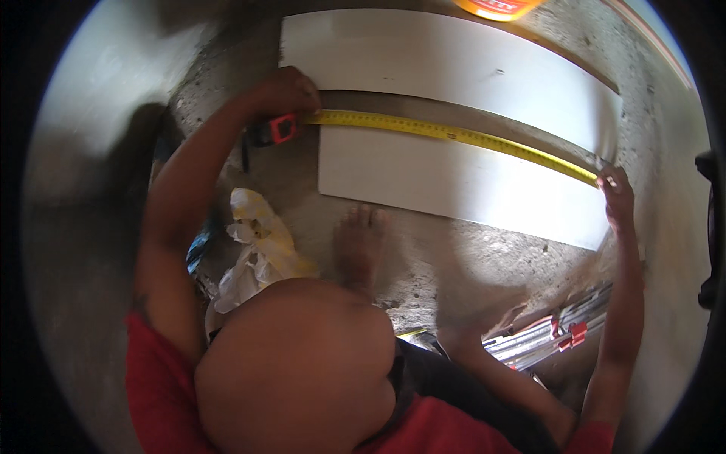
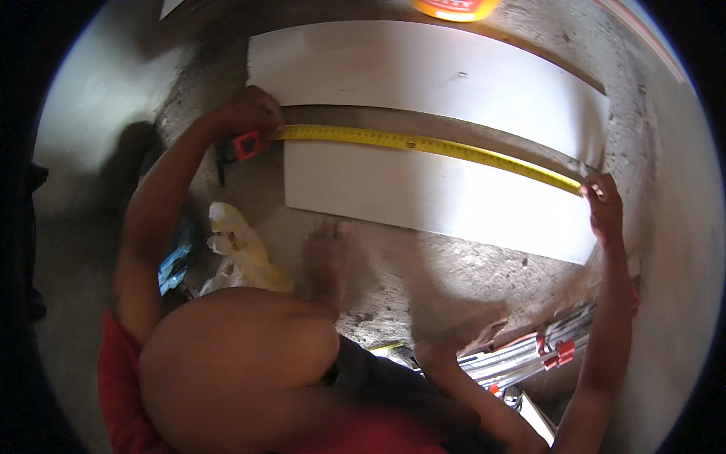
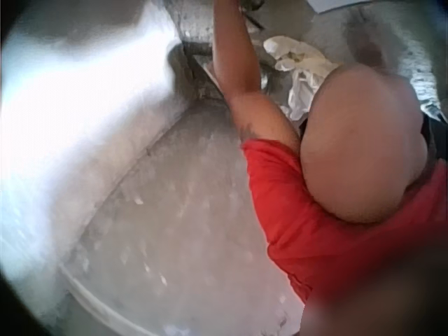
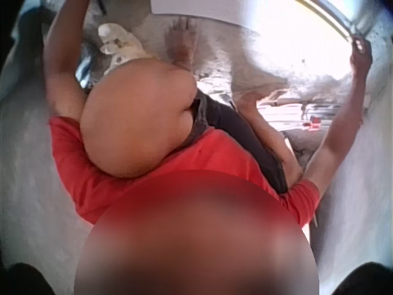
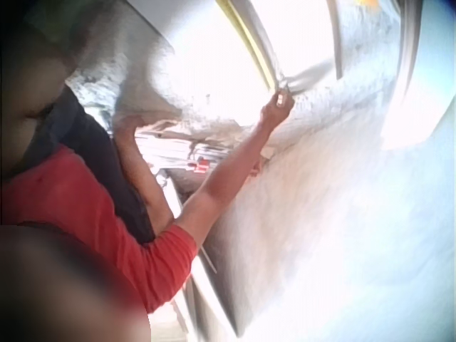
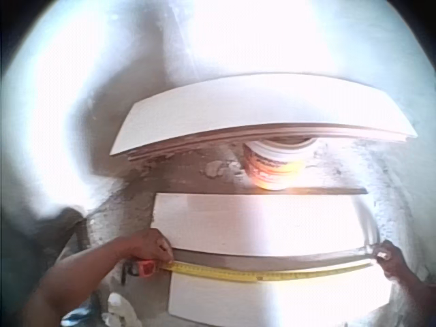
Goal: The person measures several white rectangular panels with a tape measure, then uses a manual tile cutter to score and snap one panel into two pieces. The person repeats the measuring and cutting process on another panel.
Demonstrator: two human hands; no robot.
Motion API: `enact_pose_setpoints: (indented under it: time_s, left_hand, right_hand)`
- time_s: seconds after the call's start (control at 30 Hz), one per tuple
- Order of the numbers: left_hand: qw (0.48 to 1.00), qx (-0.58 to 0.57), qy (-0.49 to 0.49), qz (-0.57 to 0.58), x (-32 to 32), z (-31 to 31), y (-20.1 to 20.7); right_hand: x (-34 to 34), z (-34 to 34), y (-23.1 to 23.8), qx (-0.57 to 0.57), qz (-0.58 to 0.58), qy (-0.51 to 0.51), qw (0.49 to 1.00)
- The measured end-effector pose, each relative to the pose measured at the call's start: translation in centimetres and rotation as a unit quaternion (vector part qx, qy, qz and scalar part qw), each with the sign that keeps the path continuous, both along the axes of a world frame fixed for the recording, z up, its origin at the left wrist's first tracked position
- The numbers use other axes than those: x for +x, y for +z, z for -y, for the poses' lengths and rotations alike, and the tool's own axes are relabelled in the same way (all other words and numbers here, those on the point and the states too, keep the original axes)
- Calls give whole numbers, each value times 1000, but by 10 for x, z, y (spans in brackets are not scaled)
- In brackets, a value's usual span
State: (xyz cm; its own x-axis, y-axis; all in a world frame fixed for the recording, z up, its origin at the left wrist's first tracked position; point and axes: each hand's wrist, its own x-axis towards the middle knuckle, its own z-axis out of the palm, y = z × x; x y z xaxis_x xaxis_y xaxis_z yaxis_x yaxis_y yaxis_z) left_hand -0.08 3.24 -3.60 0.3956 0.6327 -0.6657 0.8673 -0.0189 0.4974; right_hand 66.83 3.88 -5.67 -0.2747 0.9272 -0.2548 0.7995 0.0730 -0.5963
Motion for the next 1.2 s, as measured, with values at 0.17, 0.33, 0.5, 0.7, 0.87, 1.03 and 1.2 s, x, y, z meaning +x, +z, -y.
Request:
enact_pose_setpoints:
  time_s: [0.17, 0.33, 0.5, 0.7, 0.87, 1.03, 1.2]
  left_hand:
    - [988, 8, -150, 41, -21, -3, -21]
    - [994, 55, -47, 86, -15, -1, -16]
    - [998, -18, 61, -29, 0, 1, -2]
    - [999, 26, 36, 29, 1, 0, -1]
    - [1000, 24, 15, -10, 4, -1, 1]
    - [997, -63, 13, -52, 5, -4, 0]
    - [986, -101, 131, -33, -4, 2, -5]
  right_hand:
    - [-10, 4, 0, 73, 38, 7, 997]
    - [-20, 10, 4, 130, 45, 11, 990]
    - [-36, 6, 15, 107, 105, -20, 988]
    - [-36, 17, 18, 75, 123, -38, 989]
    - [-32, 21, 9, 154, 101, -12, 983]
    - [-38, 16, 6, 229, 110, -5, 967]
    - [-52, -7, 18, 209, 150, -62, 964]
